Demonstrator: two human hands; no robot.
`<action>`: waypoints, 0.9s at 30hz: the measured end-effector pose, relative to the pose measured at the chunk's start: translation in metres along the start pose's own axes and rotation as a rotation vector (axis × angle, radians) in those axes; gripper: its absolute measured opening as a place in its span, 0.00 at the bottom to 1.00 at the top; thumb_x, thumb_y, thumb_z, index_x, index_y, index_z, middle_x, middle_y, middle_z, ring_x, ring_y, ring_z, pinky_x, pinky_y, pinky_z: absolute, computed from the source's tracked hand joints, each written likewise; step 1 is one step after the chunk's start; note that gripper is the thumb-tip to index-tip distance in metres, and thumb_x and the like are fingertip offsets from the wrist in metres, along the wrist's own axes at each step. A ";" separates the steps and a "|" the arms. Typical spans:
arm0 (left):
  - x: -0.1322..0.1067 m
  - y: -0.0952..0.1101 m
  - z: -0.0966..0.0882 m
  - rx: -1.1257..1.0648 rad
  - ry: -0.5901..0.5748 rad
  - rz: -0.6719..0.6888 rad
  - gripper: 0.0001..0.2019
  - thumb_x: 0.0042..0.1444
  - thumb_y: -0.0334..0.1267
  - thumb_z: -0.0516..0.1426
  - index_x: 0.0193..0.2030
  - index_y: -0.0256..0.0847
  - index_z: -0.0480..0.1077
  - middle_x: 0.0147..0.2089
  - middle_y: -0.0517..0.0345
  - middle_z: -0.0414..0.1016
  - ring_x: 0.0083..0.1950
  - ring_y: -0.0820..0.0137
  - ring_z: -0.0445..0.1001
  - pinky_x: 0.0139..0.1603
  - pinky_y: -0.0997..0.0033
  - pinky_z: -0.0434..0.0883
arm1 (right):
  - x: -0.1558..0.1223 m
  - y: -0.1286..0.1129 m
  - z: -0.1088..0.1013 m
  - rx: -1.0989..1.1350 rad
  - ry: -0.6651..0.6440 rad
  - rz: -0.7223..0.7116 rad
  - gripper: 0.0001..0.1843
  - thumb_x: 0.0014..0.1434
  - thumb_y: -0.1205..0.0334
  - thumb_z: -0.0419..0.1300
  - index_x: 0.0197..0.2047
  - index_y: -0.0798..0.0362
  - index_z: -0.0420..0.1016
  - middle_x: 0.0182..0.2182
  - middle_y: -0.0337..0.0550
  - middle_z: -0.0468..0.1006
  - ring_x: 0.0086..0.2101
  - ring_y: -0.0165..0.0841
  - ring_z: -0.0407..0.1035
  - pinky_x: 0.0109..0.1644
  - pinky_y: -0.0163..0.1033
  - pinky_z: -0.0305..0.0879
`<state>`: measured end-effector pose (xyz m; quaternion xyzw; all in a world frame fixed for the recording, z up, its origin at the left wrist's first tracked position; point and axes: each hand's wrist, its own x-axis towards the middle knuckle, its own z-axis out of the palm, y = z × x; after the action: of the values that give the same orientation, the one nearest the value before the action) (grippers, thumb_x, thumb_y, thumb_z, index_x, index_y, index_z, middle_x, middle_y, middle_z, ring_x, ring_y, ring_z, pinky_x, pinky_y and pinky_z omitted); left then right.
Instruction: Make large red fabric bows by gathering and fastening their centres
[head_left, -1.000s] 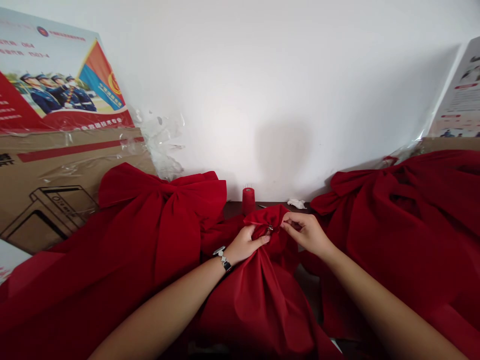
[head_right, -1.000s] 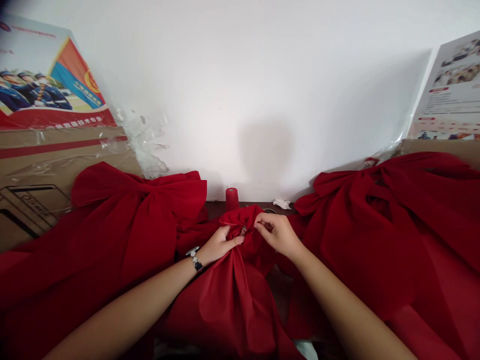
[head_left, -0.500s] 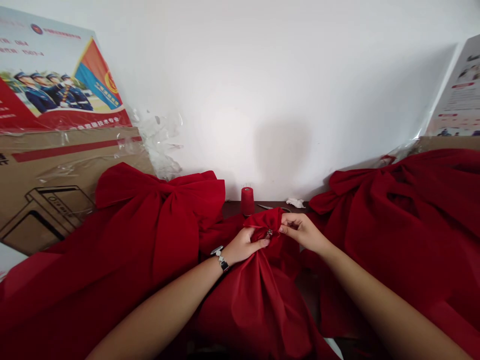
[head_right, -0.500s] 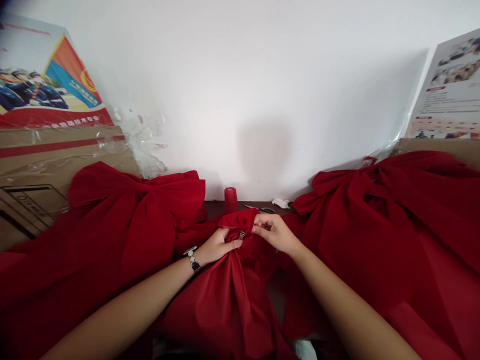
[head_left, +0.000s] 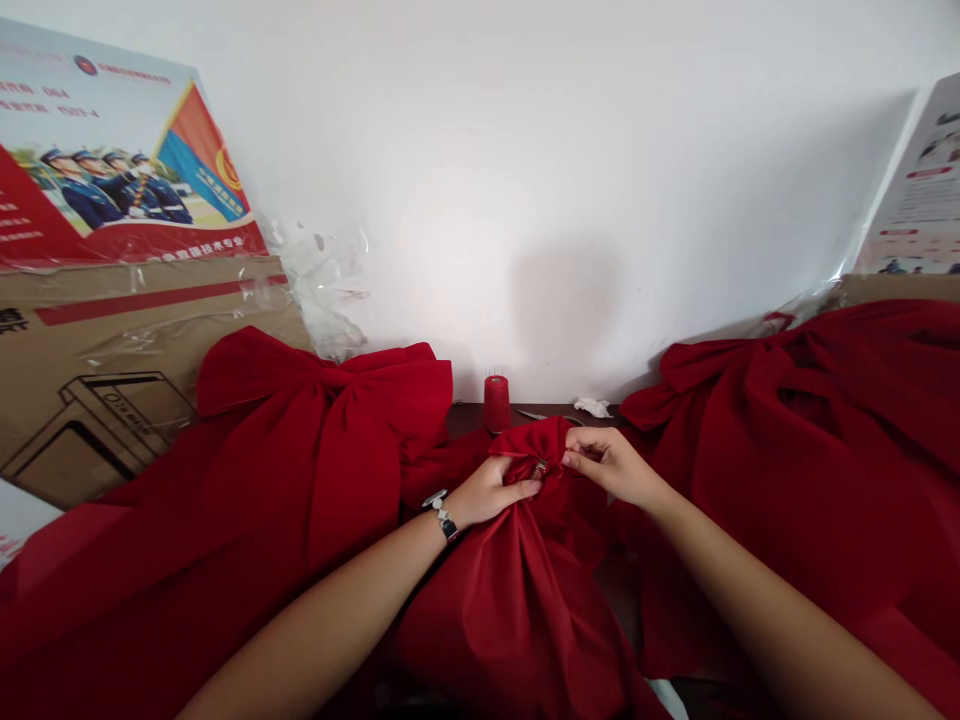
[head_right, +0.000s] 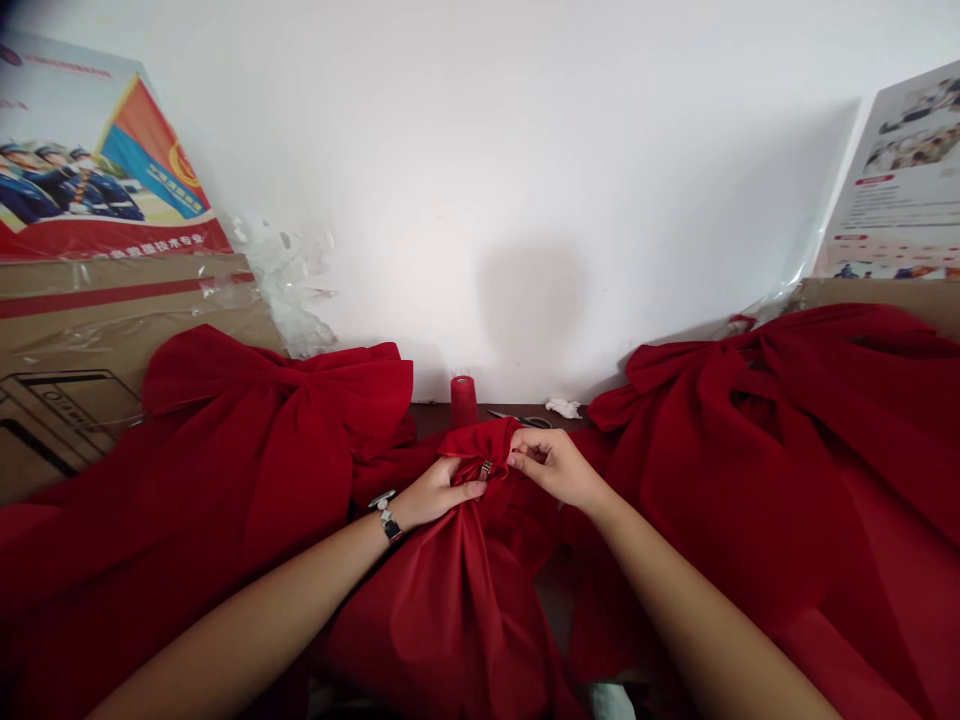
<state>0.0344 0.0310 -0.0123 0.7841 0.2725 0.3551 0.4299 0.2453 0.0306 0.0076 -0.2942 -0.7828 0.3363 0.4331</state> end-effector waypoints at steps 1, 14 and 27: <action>0.000 0.001 0.000 0.002 0.010 0.004 0.21 0.53 0.46 0.57 0.52 0.38 0.68 0.49 0.50 0.74 0.52 0.60 0.70 0.56 0.62 0.62 | 0.000 0.000 0.001 -0.016 0.006 -0.006 0.14 0.56 0.53 0.58 0.26 0.54 0.69 0.19 0.37 0.63 0.22 0.27 0.55 0.27 0.33 0.53; 0.002 0.001 0.000 0.002 0.070 0.018 0.22 0.53 0.45 0.58 0.53 0.37 0.66 0.53 0.49 0.72 0.54 0.60 0.69 0.57 0.62 0.63 | -0.001 -0.004 0.007 0.030 0.112 0.035 0.17 0.54 0.49 0.58 0.25 0.54 0.65 0.19 0.35 0.60 0.20 0.25 0.52 0.23 0.32 0.48; 0.001 0.002 -0.001 0.050 0.024 -0.028 0.17 0.54 0.45 0.56 0.46 0.35 0.69 0.46 0.51 0.75 0.48 0.62 0.71 0.52 0.64 0.65 | -0.002 -0.001 0.002 -0.025 0.060 0.006 0.15 0.57 0.52 0.57 0.27 0.55 0.68 0.19 0.35 0.60 0.21 0.25 0.52 0.24 0.32 0.49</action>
<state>0.0346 0.0316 -0.0099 0.7864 0.2975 0.3515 0.4117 0.2440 0.0277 0.0066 -0.3119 -0.7727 0.3186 0.4519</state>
